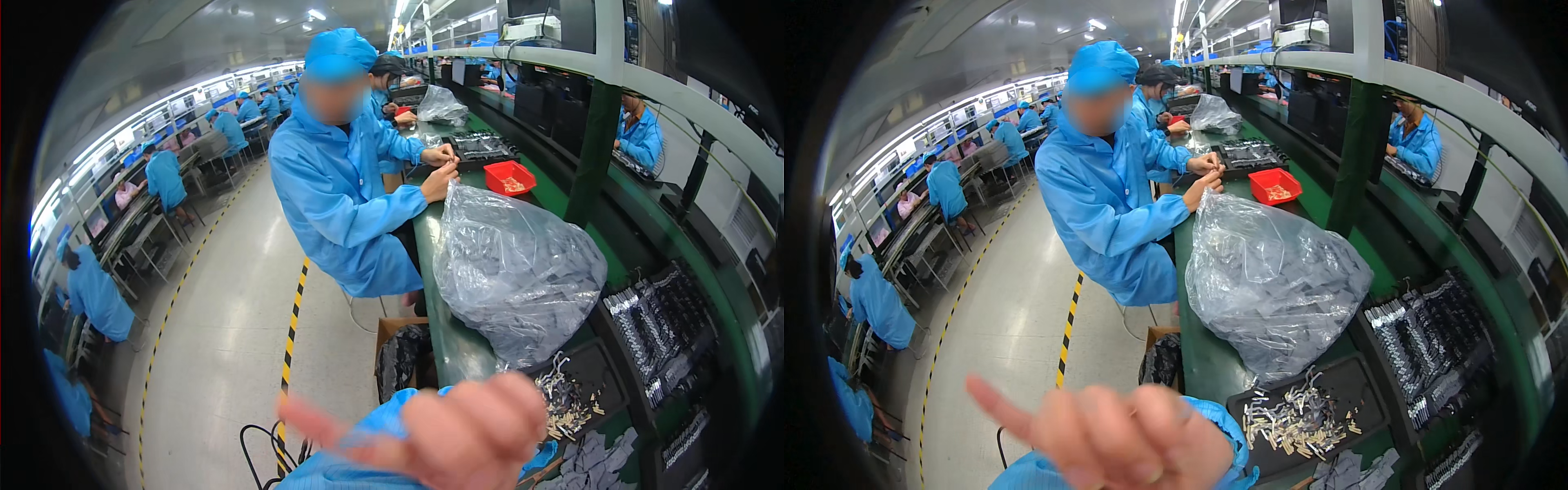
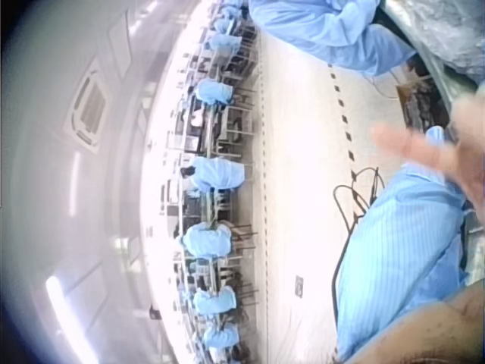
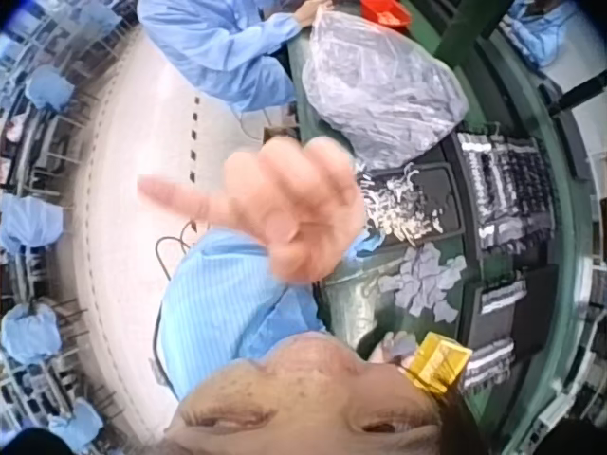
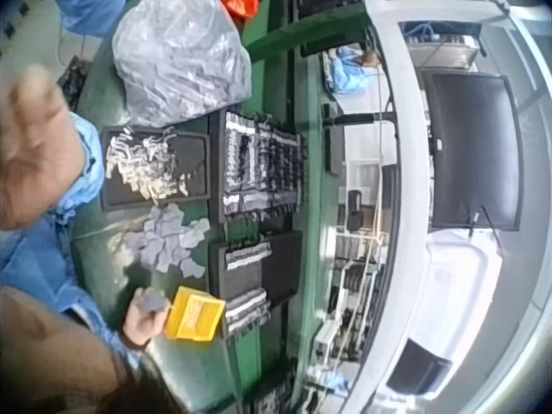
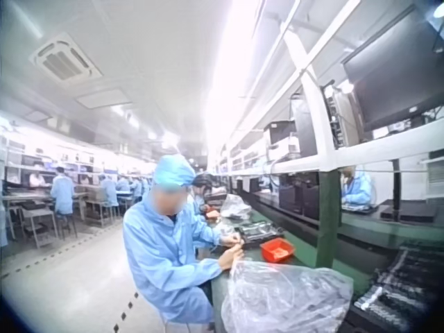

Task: Manually assembling small plastic and metal components at a factory workbench.

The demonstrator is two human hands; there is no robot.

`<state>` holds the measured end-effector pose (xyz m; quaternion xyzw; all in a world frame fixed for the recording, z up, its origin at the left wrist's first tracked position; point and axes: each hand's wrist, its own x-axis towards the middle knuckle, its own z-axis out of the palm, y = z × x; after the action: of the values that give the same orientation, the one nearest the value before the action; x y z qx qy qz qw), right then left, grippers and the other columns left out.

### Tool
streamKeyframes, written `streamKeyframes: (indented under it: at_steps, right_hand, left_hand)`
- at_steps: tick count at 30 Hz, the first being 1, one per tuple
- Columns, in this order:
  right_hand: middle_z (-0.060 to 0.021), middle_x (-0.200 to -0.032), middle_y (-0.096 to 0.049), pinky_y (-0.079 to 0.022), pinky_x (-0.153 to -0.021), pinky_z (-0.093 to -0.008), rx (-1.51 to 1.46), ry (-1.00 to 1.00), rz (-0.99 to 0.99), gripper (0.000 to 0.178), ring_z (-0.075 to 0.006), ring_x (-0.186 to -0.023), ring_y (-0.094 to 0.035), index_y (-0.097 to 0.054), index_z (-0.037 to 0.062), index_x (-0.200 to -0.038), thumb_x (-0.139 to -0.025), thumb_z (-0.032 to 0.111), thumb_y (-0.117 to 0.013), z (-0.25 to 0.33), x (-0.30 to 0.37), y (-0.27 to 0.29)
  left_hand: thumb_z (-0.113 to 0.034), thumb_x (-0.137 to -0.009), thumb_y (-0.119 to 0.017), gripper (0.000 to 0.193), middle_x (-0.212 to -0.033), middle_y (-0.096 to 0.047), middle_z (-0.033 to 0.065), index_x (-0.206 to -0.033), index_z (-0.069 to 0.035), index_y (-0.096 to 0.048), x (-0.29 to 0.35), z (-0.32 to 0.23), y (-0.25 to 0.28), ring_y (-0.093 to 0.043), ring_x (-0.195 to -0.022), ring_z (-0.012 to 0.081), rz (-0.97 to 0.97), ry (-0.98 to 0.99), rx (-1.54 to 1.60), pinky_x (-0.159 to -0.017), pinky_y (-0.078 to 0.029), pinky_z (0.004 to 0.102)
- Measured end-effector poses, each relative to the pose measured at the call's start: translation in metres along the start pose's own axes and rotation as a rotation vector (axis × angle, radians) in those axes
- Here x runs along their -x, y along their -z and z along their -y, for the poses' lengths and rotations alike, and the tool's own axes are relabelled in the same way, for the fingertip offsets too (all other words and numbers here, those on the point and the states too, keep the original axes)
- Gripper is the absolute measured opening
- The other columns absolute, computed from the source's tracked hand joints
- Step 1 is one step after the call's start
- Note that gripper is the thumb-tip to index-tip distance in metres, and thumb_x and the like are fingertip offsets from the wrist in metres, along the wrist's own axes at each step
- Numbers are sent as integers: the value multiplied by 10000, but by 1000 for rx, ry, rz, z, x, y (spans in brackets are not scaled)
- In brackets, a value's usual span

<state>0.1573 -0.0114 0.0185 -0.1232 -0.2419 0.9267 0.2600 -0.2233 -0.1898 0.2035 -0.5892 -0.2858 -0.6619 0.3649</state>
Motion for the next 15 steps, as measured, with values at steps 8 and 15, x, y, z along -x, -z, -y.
streamKeyframes:
  at_steps: [8,15]
  right_hand:
    - [-15,-819,-457,-357,-883,-377,0,139,-39,98,-171,-869,-483,-444,109,-771,-860,69,-455,-11,17,7]
    - [-7,-782,-441,-347,-905,-382,-47,168,-27,154,-167,-861,-480,-425,113,-724,-861,45,-438,-3,13,30]
  left_hand:
    - [-4,-757,-558,747,-976,-522,187,-1366,-78,-131,41,-16,-112,-547,-772,272,-5,-78,30,-656,-473,339]
    - [70,-705,-583,906,-879,-546,209,-1408,-101,-36,29,-12,-133,-570,-661,279,43,-109,12,-559,-489,331]
